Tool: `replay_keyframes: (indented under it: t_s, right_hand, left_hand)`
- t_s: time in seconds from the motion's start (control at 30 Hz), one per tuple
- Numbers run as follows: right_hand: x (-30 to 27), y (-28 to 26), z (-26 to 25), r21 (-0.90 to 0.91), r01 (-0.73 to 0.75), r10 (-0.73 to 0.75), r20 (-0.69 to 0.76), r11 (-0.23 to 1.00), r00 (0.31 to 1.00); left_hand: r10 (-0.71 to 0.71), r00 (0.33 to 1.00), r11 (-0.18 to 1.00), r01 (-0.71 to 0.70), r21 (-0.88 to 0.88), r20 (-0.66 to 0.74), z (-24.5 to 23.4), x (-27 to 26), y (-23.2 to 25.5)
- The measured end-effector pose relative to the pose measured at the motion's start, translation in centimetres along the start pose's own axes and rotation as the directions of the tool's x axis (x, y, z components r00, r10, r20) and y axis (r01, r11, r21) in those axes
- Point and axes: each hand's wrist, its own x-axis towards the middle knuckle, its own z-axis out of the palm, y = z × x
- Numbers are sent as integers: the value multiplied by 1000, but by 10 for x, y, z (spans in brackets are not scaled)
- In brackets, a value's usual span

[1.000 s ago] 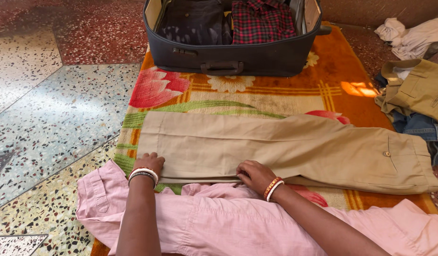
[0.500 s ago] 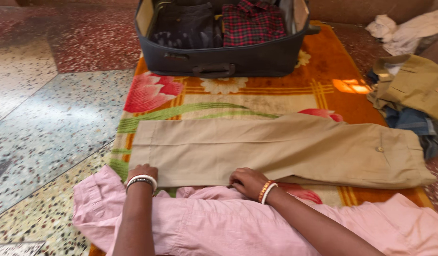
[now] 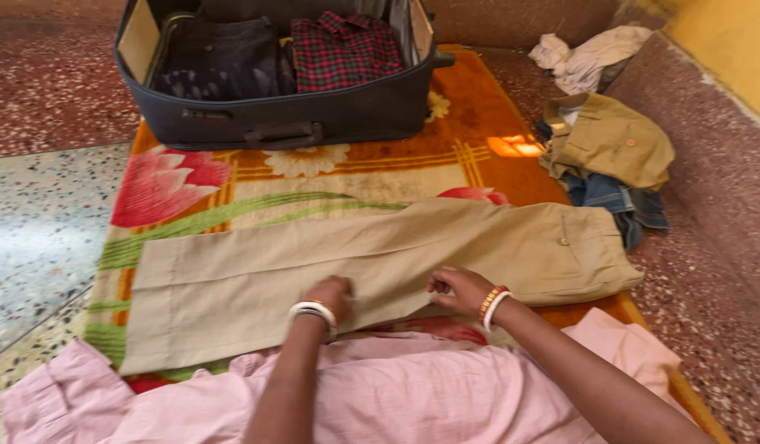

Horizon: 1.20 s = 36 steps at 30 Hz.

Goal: The person folds a pair of beige trousers on a patterned mat and places them into an open suitcase. The person then picks up a second pair of khaki trousers, folds them, and places them into the suitcase.

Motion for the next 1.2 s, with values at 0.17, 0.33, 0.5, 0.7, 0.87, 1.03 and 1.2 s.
replay_keyframes:
  t_s: [0.17, 0.33, 0.5, 0.7, 0.87, 1.03, 1.2]
  right_hand:
    - [-43, 22, -6, -239, 50, -72, -86, 970, 994]
    - [-43, 30, 3, -255, -35, -53, -329, 966, 943]
    - [-44, 28, -1, -254, 35, -157, -479, 967, 864]
    - [-52, 18, 7, -296, -16, -87, -333, 955, 939]
    - [-50, 18, 10, -363, -52, -43, -248, 930, 968]
    - [-48, 15, 9, -381, -68, -36, -259, 922, 965]
    - [-57, 15, 3, -348, -81, -26, -292, 934, 956]
  left_hand:
    - [178, 981, 983, -174, 59, -77, 26, -26, 74]
    - [184, 957, 971, -142, 190, -223, 37, -30, 61]
    - [254, 911, 955, -183, 233, -326, 46, -31, 50]
    - [298, 921, 918, -204, 341, -252, 49, -35, 56]
    - [320, 920, 893, -212, 398, -228, 39, -44, 61]
    - [450, 864, 844, -329, 424, -226, 31, -51, 72]
    - [432, 891, 812, -317, 490, -139, 33, -55, 74]
